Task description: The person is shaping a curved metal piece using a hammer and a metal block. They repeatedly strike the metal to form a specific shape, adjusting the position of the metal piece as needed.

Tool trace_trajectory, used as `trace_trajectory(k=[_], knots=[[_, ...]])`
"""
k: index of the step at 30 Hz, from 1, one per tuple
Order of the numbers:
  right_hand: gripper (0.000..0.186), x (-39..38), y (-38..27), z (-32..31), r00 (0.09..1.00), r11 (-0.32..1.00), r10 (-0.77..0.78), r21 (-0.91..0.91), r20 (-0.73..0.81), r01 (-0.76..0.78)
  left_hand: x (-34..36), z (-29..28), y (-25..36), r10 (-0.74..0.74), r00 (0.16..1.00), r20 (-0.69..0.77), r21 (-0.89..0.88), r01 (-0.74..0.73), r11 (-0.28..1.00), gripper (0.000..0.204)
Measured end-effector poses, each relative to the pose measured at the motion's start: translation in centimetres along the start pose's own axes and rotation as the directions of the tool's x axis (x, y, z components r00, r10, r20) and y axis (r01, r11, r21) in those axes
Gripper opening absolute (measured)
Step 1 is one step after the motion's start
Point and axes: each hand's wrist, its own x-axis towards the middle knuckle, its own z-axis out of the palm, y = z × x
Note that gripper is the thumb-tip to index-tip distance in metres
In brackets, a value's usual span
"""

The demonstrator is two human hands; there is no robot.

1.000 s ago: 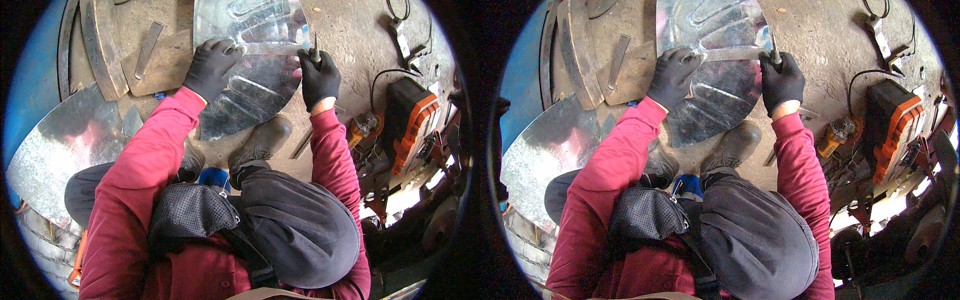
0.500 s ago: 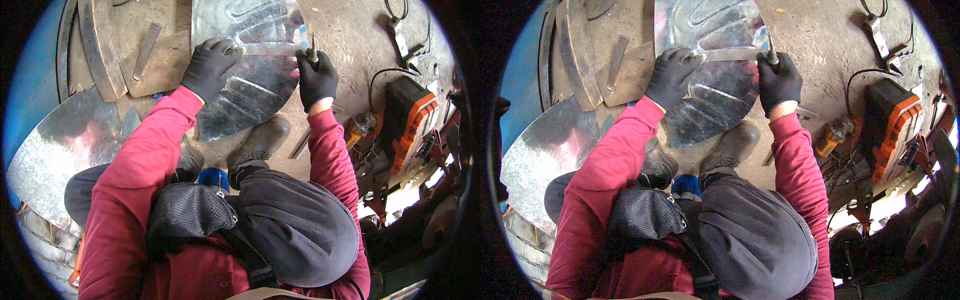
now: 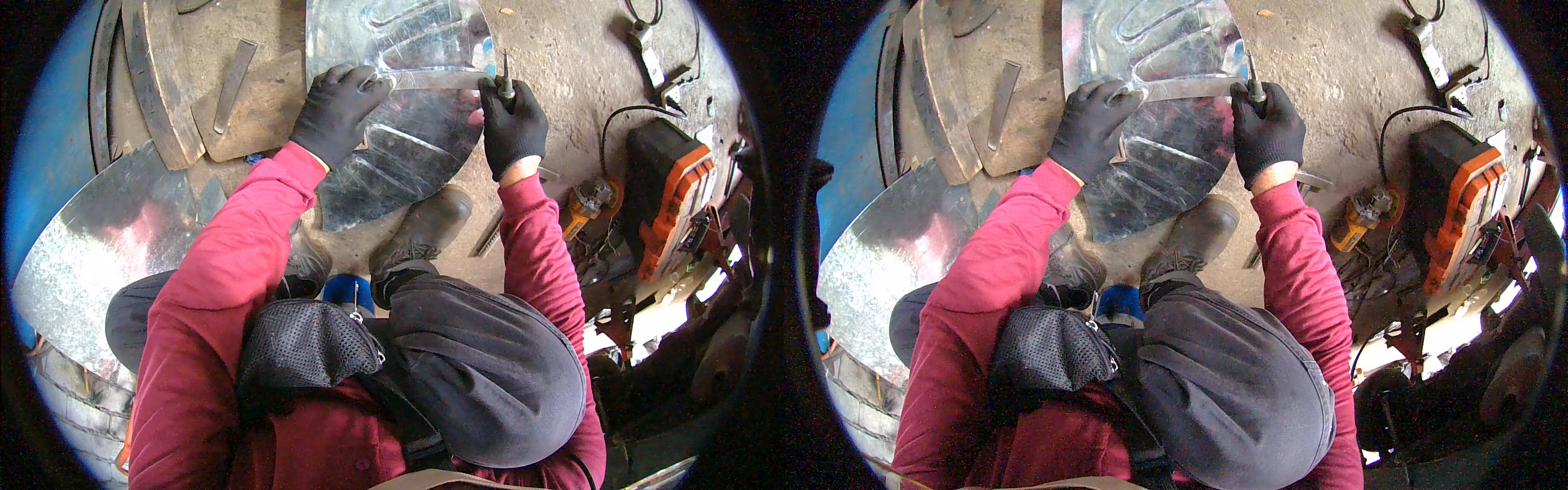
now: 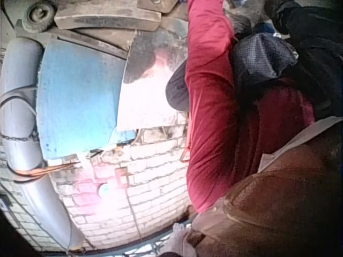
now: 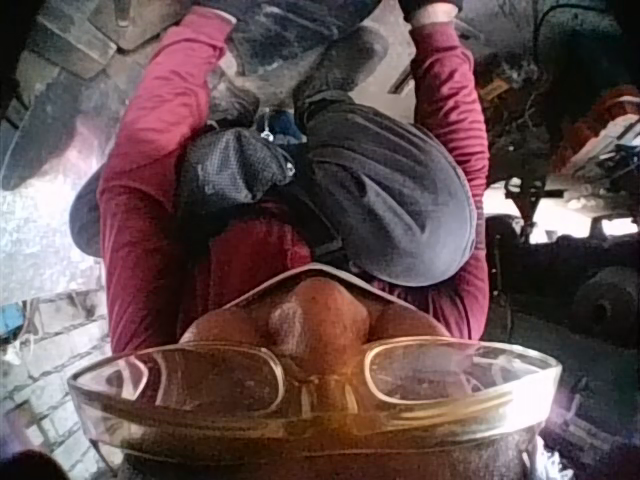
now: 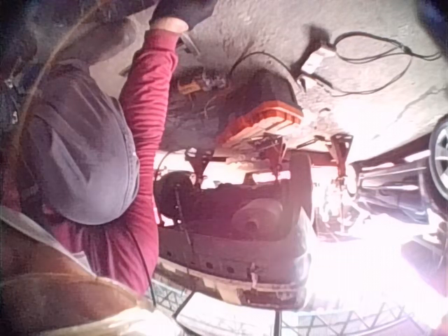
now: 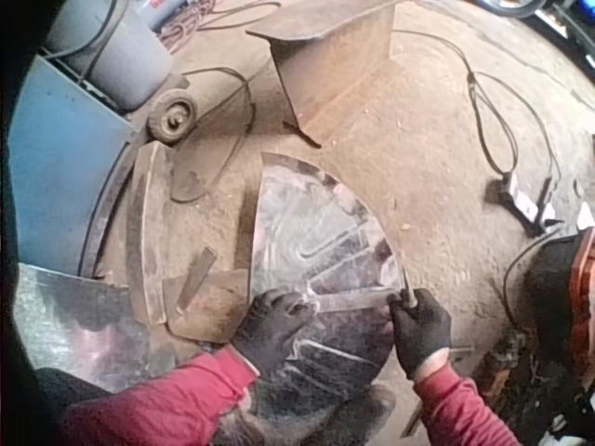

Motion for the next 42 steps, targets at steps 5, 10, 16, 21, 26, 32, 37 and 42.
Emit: trace_trajectory(k=[5,10,16,21,26,32,37,42], knots=[[0.029,0.1,0.0,0.0,1.000,1.000,0.000,0.005,-0.004,0.000,0.0,-0.2,0.0,0.008,1.000,0.022,-0.003,-0.008,1.000,0.054],[0.030,0.1,0.0,0.1,1.000,1.000,0.006,0.013,-0.003,-0.006,0.0,-0.5,0.2,0.003,0.999,0.050,-0.016,-0.002,1.000,0.055],[0.031,0.0,-0.7,-0.2,1.000,0.993,-0.005,-0.121,-0.017,0.003,-0.1,-0.4,0.3,0.000,1.000,0.030,-0.003,0.000,1.000,0.057],[0.030,0.0,-0.7,-0.1,1.000,0.994,-0.014,-0.111,-0.013,0.012,-0.1,-0.3,0.2,0.007,1.000,0.027,0.012,-0.007,1.000,0.057],[0.027,0.0,-0.1,0.0,1.000,1.000,-0.028,0.000,0.002,0.028,0.1,-0.7,0.2,0.007,0.999,0.042,-0.004,-0.007,1.000,0.058],[0.026,-0.1,-0.5,0.1,1.000,1.000,0.018,-0.005,-0.008,-0.018,0.4,-0.9,0.5,-0.004,0.996,0.086,0.006,0.004,1.000,0.061],[0.028,0.2,0.3,0.1,1.000,1.000,-0.010,-0.026,-0.012,0.009,1.3,-1.1,2.5,-0.027,0.986,0.162,0.240,-0.013,0.971,0.053],[0.029,-0.3,-1.1,-0.2,1.000,0.991,-0.025,-0.129,-0.012,0.023,2.2,-0.7,6.6,-0.234,0.934,0.270,0.289,0.154,0.945,0.046]])
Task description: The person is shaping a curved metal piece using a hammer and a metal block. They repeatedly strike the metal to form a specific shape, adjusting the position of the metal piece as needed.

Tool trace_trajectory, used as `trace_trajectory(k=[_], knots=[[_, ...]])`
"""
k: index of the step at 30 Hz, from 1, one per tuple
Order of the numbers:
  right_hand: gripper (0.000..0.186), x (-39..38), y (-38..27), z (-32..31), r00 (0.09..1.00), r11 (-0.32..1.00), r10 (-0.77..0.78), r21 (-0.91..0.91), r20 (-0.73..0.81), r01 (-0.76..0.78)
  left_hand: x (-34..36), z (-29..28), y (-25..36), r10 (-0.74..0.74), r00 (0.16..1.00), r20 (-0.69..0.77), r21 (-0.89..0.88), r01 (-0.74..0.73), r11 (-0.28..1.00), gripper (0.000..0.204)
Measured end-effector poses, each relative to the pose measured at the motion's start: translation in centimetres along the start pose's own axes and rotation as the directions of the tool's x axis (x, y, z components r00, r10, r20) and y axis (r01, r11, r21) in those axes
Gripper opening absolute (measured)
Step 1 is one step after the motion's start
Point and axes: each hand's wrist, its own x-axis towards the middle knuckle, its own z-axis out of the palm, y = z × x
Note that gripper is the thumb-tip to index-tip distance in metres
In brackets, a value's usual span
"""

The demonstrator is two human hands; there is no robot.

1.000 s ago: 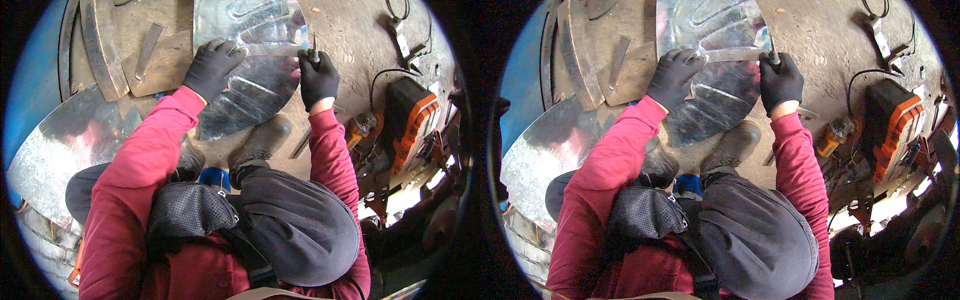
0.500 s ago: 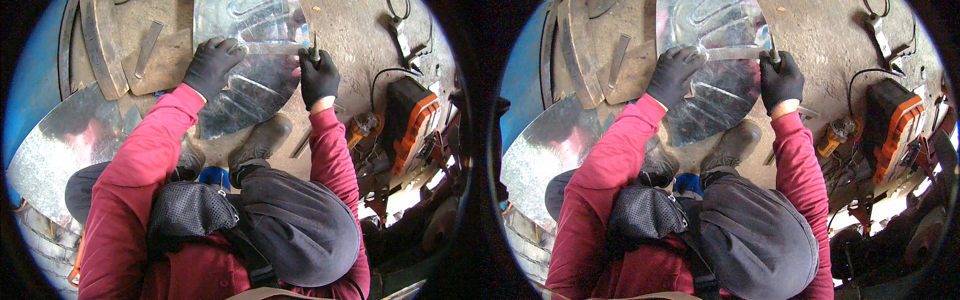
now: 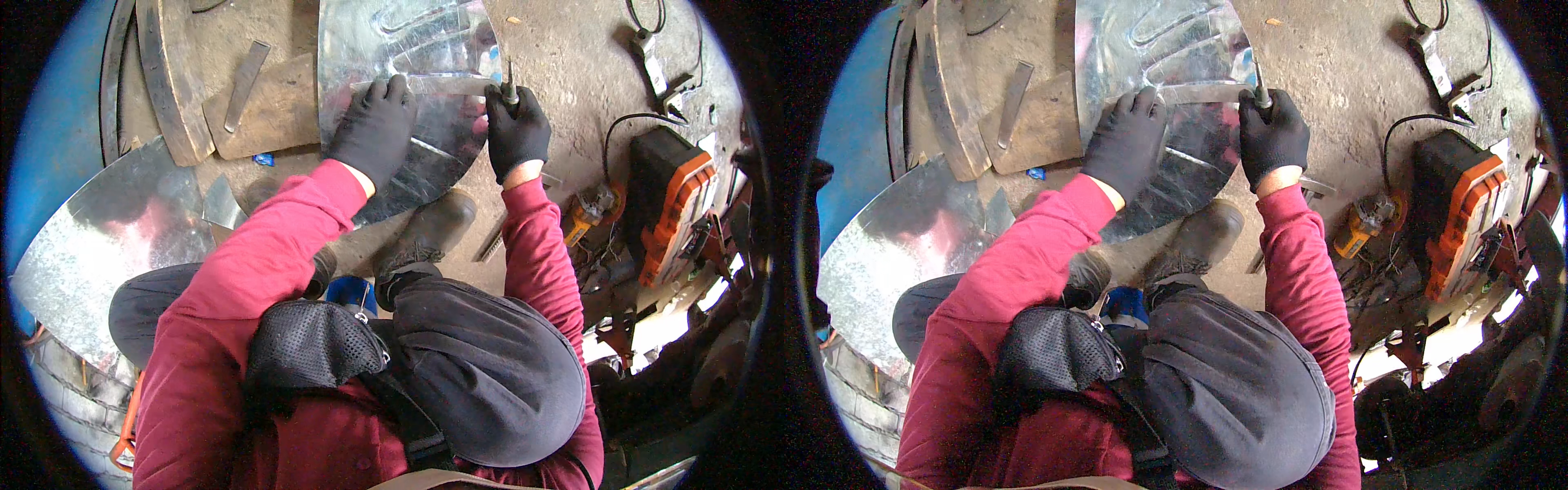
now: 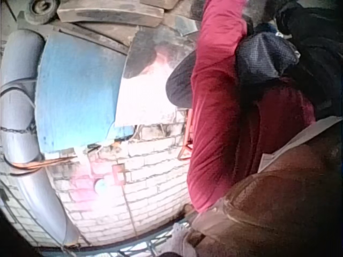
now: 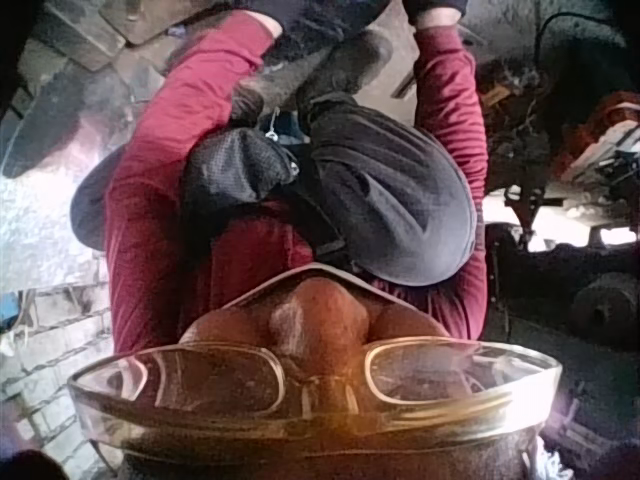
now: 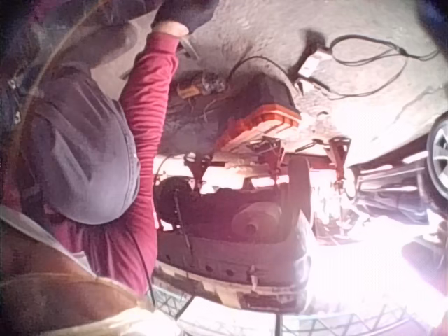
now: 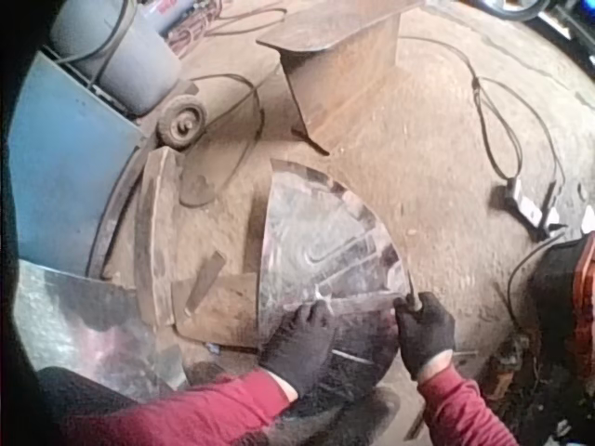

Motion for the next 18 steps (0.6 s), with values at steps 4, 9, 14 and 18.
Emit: trace_trajectory(k=[4,9,14,18], knots=[[0.028,0.0,0.0,-0.1,0.997,0.996,-0.076,-0.042,-0.027,0.075,-0.5,1.6,0.8,-0.013,0.998,-0.059,-0.016,0.012,1.000,0.055],[0.026,0.1,0.4,0.2,0.998,0.998,-0.064,-0.014,-0.027,0.063,-0.8,1.6,2.4,0.002,0.994,-0.113,0.039,0.002,0.999,0.069],[0.023,0.1,0.4,0.1,0.999,0.999,-0.043,-0.027,-0.017,0.043,0.3,0.0,3.6,-0.034,0.999,-0.018,-0.065,0.032,0.997,0.071],[0.022,0.1,0.7,0.3,0.999,0.998,-0.037,0.043,-0.018,0.037,0.8,-0.6,4.0,-0.067,0.997,0.048,-0.080,0.071,0.994,0.072]])
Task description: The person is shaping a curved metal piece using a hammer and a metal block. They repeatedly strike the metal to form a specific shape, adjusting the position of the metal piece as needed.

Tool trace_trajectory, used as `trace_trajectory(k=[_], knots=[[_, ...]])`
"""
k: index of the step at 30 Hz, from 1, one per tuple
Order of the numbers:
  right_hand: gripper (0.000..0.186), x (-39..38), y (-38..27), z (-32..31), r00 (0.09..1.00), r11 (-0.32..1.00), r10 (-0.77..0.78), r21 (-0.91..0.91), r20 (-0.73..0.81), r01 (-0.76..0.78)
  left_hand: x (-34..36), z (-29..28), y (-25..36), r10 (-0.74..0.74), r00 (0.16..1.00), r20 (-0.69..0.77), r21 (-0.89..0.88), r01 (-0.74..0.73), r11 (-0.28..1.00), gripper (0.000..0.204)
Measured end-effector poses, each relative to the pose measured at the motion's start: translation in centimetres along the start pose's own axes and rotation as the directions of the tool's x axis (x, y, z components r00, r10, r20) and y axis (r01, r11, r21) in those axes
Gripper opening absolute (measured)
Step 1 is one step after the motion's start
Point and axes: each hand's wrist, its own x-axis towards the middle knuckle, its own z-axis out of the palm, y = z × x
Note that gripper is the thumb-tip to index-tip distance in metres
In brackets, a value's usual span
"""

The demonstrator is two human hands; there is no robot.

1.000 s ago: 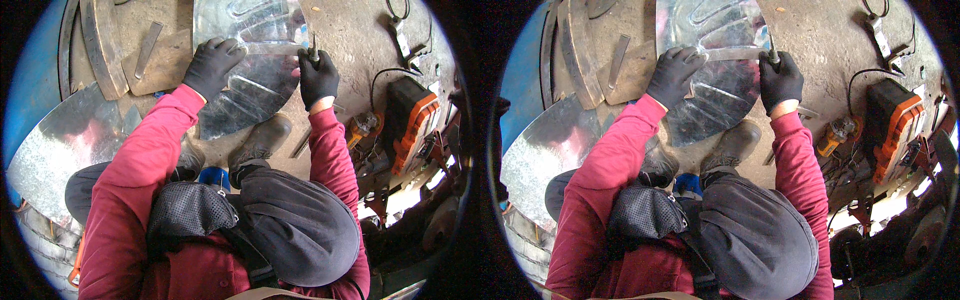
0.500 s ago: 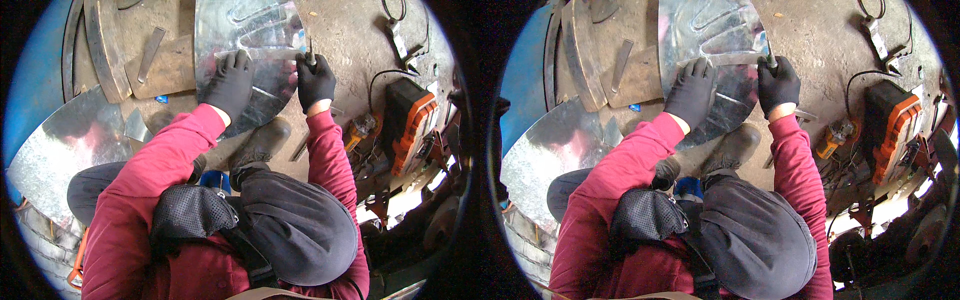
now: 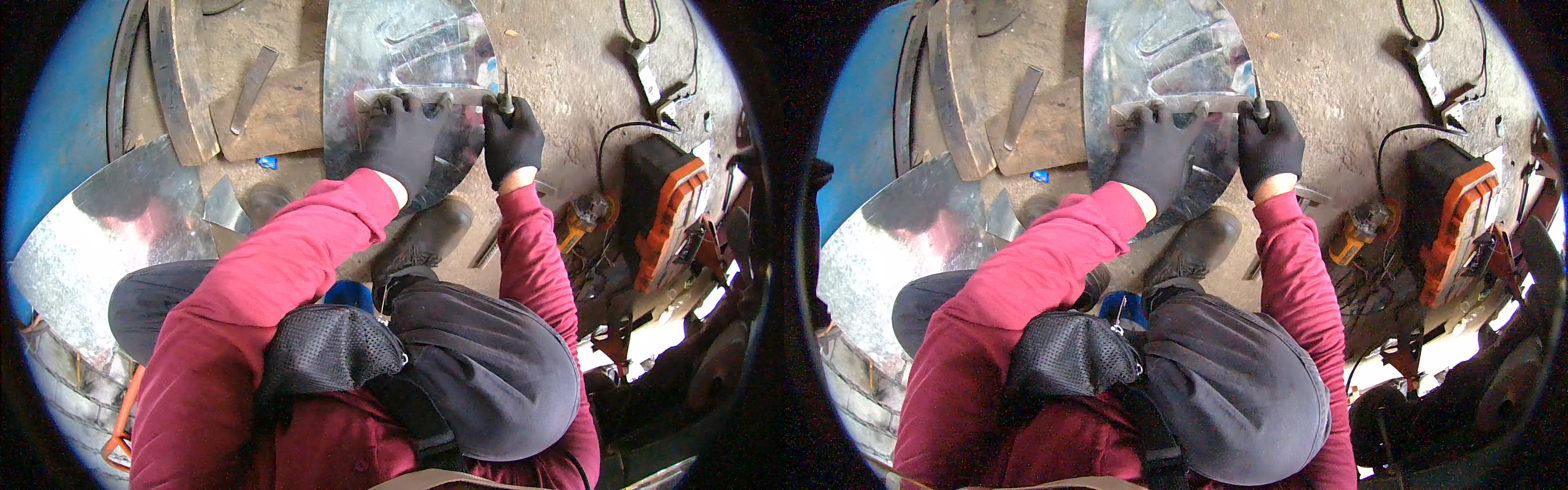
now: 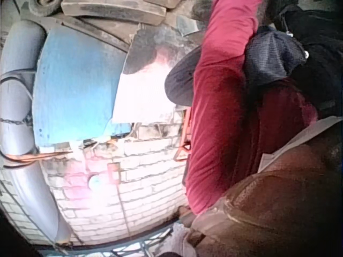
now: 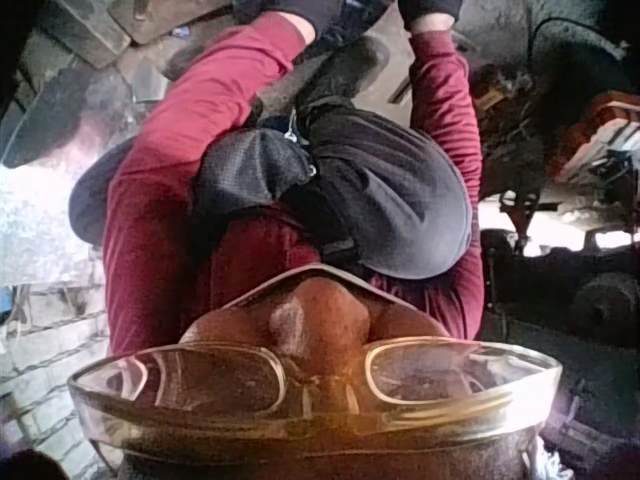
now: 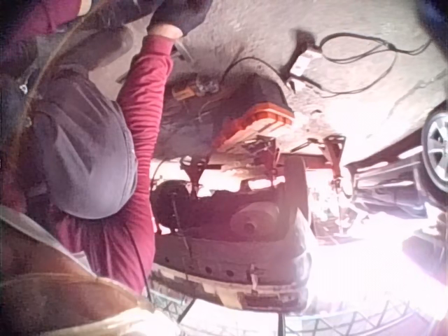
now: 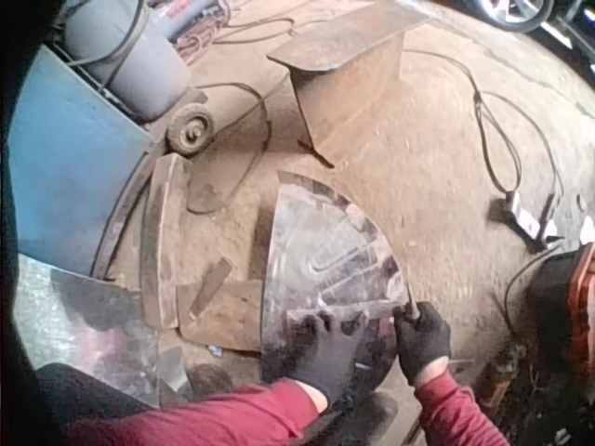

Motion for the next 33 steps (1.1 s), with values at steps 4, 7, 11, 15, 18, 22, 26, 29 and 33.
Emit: trace_trajectory(k=[4,7,11,15,18,22,26,29,33], knots=[[0.021,-0.2,-1.2,-0.2,1.000,1.000,0.009,-0.019,0.005,-0.009,-0.1,0.1,0.2,-0.016,0.999,-0.044,0.029,0.018,0.999,0.073],[0.023,-0.1,-0.4,-0.4,1.000,1.000,-0.020,-0.006,0.005,0.021,0.0,0.6,0.3,0.001,0.998,-0.067,0.054,0.002,0.999,0.072],[0.032,-0.5,-2.5,-2.2,1.000,0.996,-0.014,0.091,0.000,0.014,0.4,1.8,0.2,-0.007,0.998,-0.055,0.118,0.013,0.993,0.072],[0.044,0.0,-6.8,-8.1,0.989,0.996,-0.064,0.071,0.133,0.055,0.1,0.1,0.6,-0.024,1.000,-0.010,0.162,0.026,0.987,0.071],[0.047,1.3,-12.7,-12.8,0.994,0.958,-0.111,0.268,0.007,0.105,-0.4,0.0,0.1,-0.032,0.999,-0.028,0.197,0.037,0.980,0.070],[0.044,1.6,-9.9,-13.2,0.971,0.796,-0.041,0.579,-0.236,0.175,0.1,-0.4,0.3,-0.041,0.999,-0.022,0.074,0.042,0.996,0.070],[0.040,0.7,-4.3,-7.1,0.984,0.884,0.098,0.441,0.150,-0.155,0.3,0.6,0.5,-0.034,0.998,-0.050,0.108,0.039,0.993,0.071],[0.057,0.1,-7.7,-5.7,0.898,0.899,0.210,0.285,0.386,-0.333,0.3,1.4,0.2,-0.044,0.996,-0.073,0.126,0.052,0.991,0.070],[0.060,0.1,-8.0,-5.4,0.954,0.886,0.207,0.373,0.216,-0.277,0.1,0.3,0.5,-0.052,0.997,-0.049,0.152,0.059,0.987,0.068]])
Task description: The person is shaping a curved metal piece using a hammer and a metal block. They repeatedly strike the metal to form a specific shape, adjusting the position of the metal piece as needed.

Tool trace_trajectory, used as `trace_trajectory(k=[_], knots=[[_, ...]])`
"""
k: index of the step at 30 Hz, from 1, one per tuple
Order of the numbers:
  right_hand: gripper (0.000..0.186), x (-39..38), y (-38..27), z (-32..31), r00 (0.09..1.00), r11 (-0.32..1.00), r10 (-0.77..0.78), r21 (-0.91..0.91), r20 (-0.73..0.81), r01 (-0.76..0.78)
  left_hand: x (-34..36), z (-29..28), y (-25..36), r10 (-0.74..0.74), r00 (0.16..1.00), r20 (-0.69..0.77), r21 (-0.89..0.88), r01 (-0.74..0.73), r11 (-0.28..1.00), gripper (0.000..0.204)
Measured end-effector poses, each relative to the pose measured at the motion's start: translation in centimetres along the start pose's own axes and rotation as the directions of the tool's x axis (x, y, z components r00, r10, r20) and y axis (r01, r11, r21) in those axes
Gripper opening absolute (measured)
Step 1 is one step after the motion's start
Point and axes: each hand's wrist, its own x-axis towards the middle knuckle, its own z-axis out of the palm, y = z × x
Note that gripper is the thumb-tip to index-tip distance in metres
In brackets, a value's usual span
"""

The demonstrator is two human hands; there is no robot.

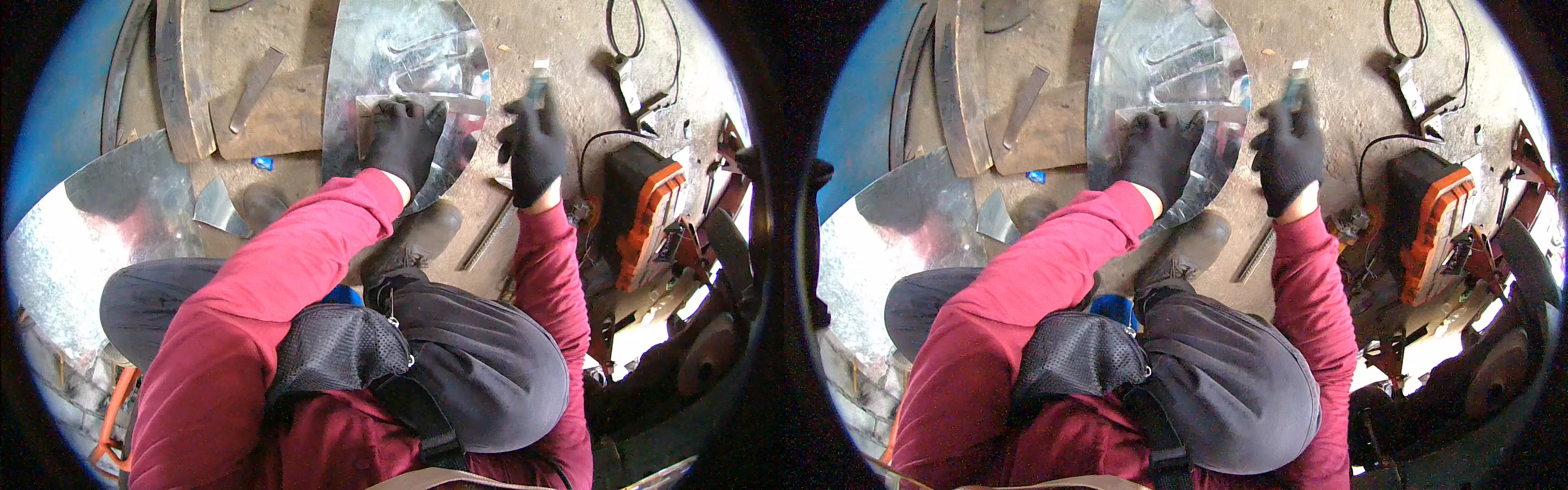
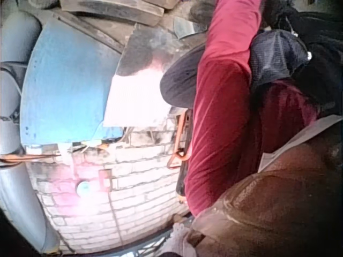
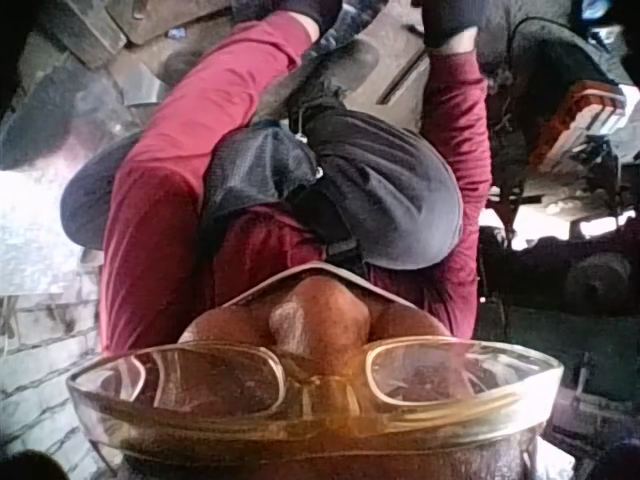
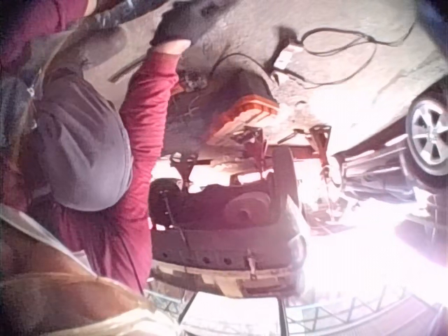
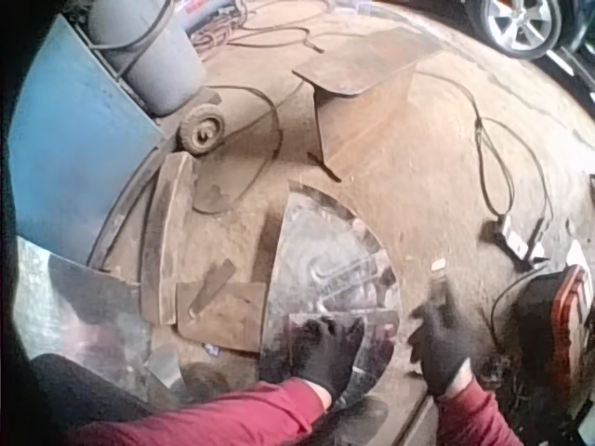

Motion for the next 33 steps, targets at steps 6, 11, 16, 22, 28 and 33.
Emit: trace_trajectory(k=[6,11,16,22,28,33], knots=[[0.041,-0.2,-3.1,-1.0,0.904,0.786,-0.326,-0.453,0.276,0.421,0.3,1.4,-0.2,0.036,0.999,0.003,-0.031,-0.036,0.999,0.066],[0.033,3.3,-3.2,0.0,0.732,0.327,-0.113,-0.670,0.672,0.666,-0.3,0.9,-0.1,0.001,0.998,-0.070,0.010,-0.001,1.000,0.062],[0.032,3.9,-5.3,4.1,0.743,0.094,0.026,-0.742,0.669,0.664,-0.2,1.1,-0.1,-0.017,0.998,-0.060,-0.049,0.014,0.999,0.055],[0.030,5.5,-5.5,5.8,0.697,0.040,0.058,-0.700,0.714,0.713,-0.1,2.3,-0.4,-0.010,0.986,-0.167,-0.111,-0.009,0.994,0.047],[0.028,5.2,-6.3,6.5,0.679,-0.024,0.082,-0.679,0.730,0.734,0.0,1.9,-0.1,-0.044,0.982,-0.186,-0.181,0.010,0.983,0.040],[0.026,4.9,-6.4,6.4,0.667,-0.068,0.065,-0.663,0.743,0.745,0.1,1.9,-0.2,-0.034,0.974,-0.223,-0.137,0.003,0.991,0.040]])
